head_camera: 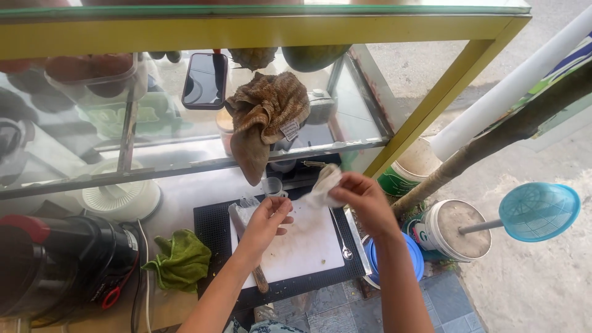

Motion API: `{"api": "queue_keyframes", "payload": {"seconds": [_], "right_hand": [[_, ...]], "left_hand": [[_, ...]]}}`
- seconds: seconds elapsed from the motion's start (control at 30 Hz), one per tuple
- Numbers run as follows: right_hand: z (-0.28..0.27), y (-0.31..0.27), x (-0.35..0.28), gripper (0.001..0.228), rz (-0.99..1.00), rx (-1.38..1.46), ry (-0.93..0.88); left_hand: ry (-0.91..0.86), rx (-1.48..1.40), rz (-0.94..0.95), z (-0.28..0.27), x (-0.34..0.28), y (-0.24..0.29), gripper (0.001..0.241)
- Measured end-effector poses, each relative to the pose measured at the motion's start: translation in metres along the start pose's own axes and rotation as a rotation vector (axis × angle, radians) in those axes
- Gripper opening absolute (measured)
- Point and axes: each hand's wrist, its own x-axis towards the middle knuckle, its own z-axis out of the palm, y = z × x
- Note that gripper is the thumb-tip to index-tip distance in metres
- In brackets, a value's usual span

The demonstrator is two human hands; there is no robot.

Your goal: Peeling and preparing fruit at a juice shop counter using a peeler.

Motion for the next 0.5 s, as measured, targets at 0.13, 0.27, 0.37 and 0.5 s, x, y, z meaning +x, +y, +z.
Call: {"api": "queue_keyframes", "payload": {"seconds": [0.13, 0.27, 0.37, 0.5], "right_hand": [[-0.007, -0.032, 0.006, 0.012, -0.124, 0.121, 0.06], [-0.005, -0.039, 0.02, 0.01, -0.291, 0.074, 0.17], [0.017, -0.066, 0.033, 0.01, -0.572, -0.389, 0.456], [-0.006, -0.064, 0.078, 0.011, -0.874, -1.344, 0.81]], "left_hand": [[0.036, 0.144, 0.107, -0.033, -0.006, -0.013, 0.033], [0.329, 0.429, 0.308, -0.05, -0.027, 0.009, 0.024], [0.423, 0.574, 0.47, -0.036, -0.05, 0.051, 0.015], [0.336, 0.575, 0.583, -0.021, -0.061, 0.08, 0.011]]}}
